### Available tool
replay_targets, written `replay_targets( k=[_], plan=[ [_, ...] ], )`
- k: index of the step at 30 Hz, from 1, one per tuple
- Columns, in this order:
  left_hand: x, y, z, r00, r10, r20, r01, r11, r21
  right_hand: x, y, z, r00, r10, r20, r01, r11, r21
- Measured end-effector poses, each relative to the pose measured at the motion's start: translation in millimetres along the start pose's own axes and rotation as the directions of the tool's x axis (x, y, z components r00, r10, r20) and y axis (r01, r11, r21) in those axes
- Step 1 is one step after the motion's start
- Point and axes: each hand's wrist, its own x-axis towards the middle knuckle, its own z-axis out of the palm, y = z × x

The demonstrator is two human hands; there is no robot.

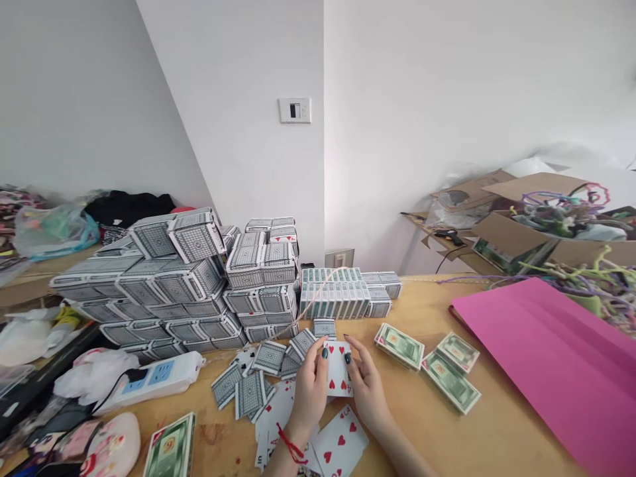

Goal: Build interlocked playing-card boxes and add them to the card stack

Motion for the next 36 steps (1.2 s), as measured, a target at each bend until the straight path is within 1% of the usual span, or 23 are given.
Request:
replay_targets(
  k=[3,7,10,15,20,25,28,30,33,36],
  plan=[
    [0.3,-4.4,0.9,0.999,0.032,-0.003,-0.032,0.999,0.008,2.0,2.4,-0.6,0.999,0.027,0.022,-0.028,0.999,0.033],
    [-1.7,-6.9,3.2,0.999,0.034,0.004,-0.034,0.999,0.001,4.9,5.9,-1.6,0.999,0.019,0.040,-0.020,1.000,0.020],
    [-3.4,-4.8,6.9,1.000,0.001,0.007,-0.001,0.999,-0.033,5.4,5.9,-1.7,0.999,0.033,0.004,-0.033,0.999,0.034],
    [-3.1,-1.3,11.9,0.995,-0.086,-0.053,0.079,0.990,-0.118,5.7,6.3,-2.5,0.998,0.058,-0.039,-0.054,0.994,0.091],
    [-3.1,-1.6,10.9,0.987,-0.158,0.002,0.155,0.966,-0.208,4.7,5.5,-2.6,1.000,0.026,-0.012,-0.025,0.998,0.061],
    [-2.9,2.5,5.7,0.988,-0.145,0.046,0.152,0.959,-0.240,5.3,-2.2,-4.2,1.000,0.020,-0.017,-0.020,1.000,-0.012],
    [-1.2,3.3,2.8,0.985,-0.154,0.074,0.168,0.953,-0.254,7.6,-5.7,-7.8,1.000,0.011,0.000,-0.011,0.998,-0.059],
    [0.1,2.2,1.8,0.982,-0.162,0.101,0.184,0.945,-0.271,9.0,-6.2,-10.2,0.999,0.037,0.018,-0.036,0.998,-0.054],
    [1.2,1.3,1.7,0.978,-0.161,0.133,0.194,0.937,-0.289,9.9,-5.0,-12.3,0.995,0.093,0.033,-0.093,0.996,0.000],
    [1.1,3.8,2.5,0.977,-0.153,0.145,0.189,0.940,-0.282,10.2,-2.8,-12.7,0.994,0.110,-0.002,-0.109,0.993,0.045]
  ],
)
